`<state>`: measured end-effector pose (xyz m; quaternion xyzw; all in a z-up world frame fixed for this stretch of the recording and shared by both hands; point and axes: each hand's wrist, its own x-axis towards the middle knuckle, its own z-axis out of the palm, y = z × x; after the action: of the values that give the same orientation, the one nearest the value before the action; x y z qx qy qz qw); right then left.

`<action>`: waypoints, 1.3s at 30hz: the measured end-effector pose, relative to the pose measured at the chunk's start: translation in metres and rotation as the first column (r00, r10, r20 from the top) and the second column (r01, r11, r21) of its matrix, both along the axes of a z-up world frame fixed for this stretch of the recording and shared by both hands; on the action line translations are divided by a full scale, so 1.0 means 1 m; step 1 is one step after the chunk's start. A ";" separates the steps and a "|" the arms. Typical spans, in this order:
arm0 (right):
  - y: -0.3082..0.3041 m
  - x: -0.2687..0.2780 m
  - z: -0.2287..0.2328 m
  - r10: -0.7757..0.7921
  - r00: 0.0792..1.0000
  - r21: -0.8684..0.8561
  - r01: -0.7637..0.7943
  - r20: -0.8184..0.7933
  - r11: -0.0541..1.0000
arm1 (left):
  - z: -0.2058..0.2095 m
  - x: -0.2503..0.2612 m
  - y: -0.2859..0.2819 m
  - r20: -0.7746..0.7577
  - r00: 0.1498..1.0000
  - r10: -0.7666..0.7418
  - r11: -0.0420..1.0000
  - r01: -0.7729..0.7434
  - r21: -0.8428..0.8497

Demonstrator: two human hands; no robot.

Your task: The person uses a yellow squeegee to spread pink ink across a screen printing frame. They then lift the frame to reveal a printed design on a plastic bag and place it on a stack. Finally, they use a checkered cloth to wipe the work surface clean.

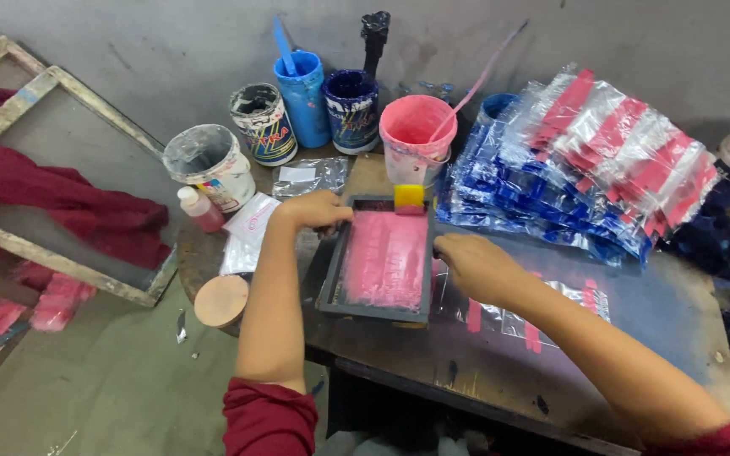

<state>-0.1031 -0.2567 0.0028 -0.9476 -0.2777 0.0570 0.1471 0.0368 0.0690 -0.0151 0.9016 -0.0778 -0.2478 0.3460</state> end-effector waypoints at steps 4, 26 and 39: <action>0.025 0.020 -0.023 0.160 0.980 -0.010 -0.160 0.120 0.987 | 0.026 -0.009 0.030 -0.002 1.000 -0.018 0.992 0.018 0.122; -0.129 -0.025 0.017 -0.346 0.903 0.237 0.289 0.254 0.928 | 0.075 -0.093 -0.061 0.381 0.878 -0.291 0.791 -0.003 0.611; -0.246 -0.074 -0.089 -0.634 0.760 0.192 0.607 0.141 0.771 | -0.022 -0.082 -0.138 0.475 0.567 -0.673 0.646 0.136 0.751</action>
<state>-0.1773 -0.5030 -0.0861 -0.9746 0.0361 -0.1080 0.1928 -0.0451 -0.0695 -0.0374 0.9328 -0.3387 0.0404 -0.1161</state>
